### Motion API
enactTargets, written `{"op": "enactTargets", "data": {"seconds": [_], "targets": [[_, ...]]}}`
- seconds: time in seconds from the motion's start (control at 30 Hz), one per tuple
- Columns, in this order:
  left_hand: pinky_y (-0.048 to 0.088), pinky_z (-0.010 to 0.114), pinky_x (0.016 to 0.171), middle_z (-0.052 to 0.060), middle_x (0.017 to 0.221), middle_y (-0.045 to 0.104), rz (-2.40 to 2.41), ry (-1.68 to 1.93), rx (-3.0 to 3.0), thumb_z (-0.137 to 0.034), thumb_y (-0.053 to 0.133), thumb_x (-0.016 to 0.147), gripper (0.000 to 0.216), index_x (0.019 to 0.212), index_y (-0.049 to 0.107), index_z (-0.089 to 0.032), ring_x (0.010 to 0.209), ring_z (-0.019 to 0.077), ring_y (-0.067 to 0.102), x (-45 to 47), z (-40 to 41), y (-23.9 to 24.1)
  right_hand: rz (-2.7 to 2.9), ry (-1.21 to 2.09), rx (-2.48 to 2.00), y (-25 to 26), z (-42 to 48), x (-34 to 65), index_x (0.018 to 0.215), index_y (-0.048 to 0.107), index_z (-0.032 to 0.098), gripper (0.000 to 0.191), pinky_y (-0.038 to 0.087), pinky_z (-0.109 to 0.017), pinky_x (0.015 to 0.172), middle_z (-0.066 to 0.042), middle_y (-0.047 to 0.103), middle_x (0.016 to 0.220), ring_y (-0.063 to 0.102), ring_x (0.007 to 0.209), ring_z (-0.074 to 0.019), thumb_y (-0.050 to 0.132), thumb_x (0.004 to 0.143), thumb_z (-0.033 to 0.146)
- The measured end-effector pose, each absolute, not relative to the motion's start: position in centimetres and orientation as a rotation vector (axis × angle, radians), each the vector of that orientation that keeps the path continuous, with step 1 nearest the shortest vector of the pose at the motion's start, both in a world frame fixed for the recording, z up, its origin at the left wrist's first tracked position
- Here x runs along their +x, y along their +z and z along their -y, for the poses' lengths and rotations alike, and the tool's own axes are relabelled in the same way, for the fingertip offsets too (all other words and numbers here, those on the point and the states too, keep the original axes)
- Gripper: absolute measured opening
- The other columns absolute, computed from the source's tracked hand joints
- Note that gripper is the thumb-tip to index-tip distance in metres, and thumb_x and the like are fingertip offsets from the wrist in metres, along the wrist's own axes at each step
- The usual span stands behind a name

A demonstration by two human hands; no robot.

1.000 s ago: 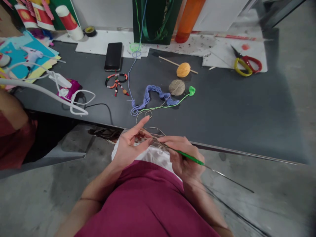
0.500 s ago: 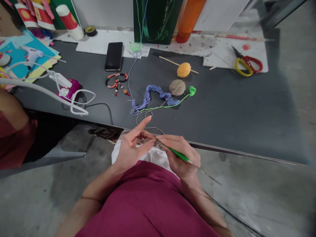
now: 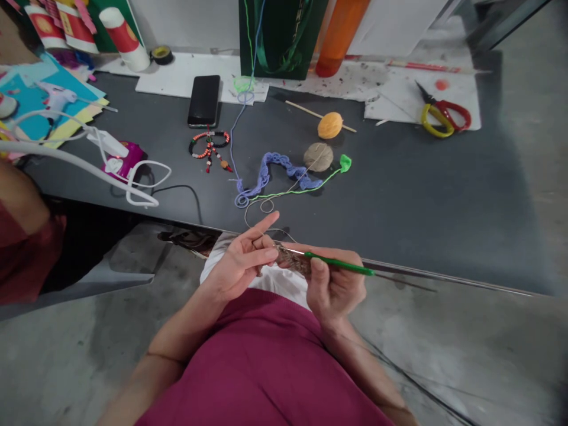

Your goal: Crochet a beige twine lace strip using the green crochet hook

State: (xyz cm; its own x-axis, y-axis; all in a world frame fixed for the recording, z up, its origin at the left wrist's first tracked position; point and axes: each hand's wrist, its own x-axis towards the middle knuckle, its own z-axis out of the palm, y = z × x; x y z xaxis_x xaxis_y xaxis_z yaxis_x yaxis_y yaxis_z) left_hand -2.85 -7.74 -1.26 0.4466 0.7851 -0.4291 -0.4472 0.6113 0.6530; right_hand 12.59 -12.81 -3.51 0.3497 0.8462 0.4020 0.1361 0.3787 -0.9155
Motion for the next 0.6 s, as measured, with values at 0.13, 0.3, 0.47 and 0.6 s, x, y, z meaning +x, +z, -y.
{"op": "enactTargets", "data": {"seconds": [0.13, 0.3, 0.47, 0.6], "targets": [[0.034, 0.021, 0.053, -0.006, 0.068, 0.058, -0.811, 0.821, 0.514, -0.015, 0.09, 0.07, 0.056, 0.125, 0.081, -0.026, 0.06, 0.0065, 0.049, -3.0, 7.6, -1.3, 0.884, 0.92, -1.091, -2.5, 12.7, 12.4, 0.102, 0.064, 0.032, 0.008, 0.062, -0.031, 0.047, -0.001, 0.083, 0.08, 0.073, 0.052, -0.0179, 0.063, 0.104, 0.04], [0.037, 0.022, 0.056, -0.004, 0.069, 0.059, -0.809, 0.812, 0.521, -0.016, 0.091, 0.068, 0.053, 0.12, 0.084, -0.026, 0.062, 0.0071, 0.05, -2.9, 7.8, -1.0, 0.65, 1.221, -1.044, -2.4, 11.9, 12.6, 0.099, 0.066, 0.03, 0.019, 0.051, -0.024, 0.036, 0.002, 0.079, 0.071, 0.065, 0.04, -0.014, 0.072, 0.097, 0.047], [0.05, 0.029, 0.071, -0.005, 0.073, 0.063, -0.763, 0.83, 0.557, -0.014, 0.088, 0.07, 0.058, 0.125, 0.081, -0.031, 0.065, 0.0098, 0.057, -2.1, 8.3, -0.6, 0.625, 1.303, -0.963, -2.9, 11.4, 11.8, 0.09, 0.07, 0.026, 0.026, 0.042, -0.018, 0.031, 0.003, 0.08, 0.072, 0.056, 0.033, -0.0082, 0.081, 0.089, 0.049], [0.052, 0.028, 0.078, -0.004, 0.08, 0.067, -0.768, 0.904, 0.578, -0.013, 0.087, 0.072, 0.055, 0.124, 0.081, -0.031, 0.075, 0.01, 0.062, -2.1, 8.3, -1.2, 0.725, 1.21, -0.931, -3.2, 11.5, 11.4, 0.093, 0.073, 0.024, 0.018, 0.041, -0.018, 0.032, -0.001, 0.085, 0.082, 0.059, 0.035, -0.0078, 0.078, 0.094, 0.041]]}}
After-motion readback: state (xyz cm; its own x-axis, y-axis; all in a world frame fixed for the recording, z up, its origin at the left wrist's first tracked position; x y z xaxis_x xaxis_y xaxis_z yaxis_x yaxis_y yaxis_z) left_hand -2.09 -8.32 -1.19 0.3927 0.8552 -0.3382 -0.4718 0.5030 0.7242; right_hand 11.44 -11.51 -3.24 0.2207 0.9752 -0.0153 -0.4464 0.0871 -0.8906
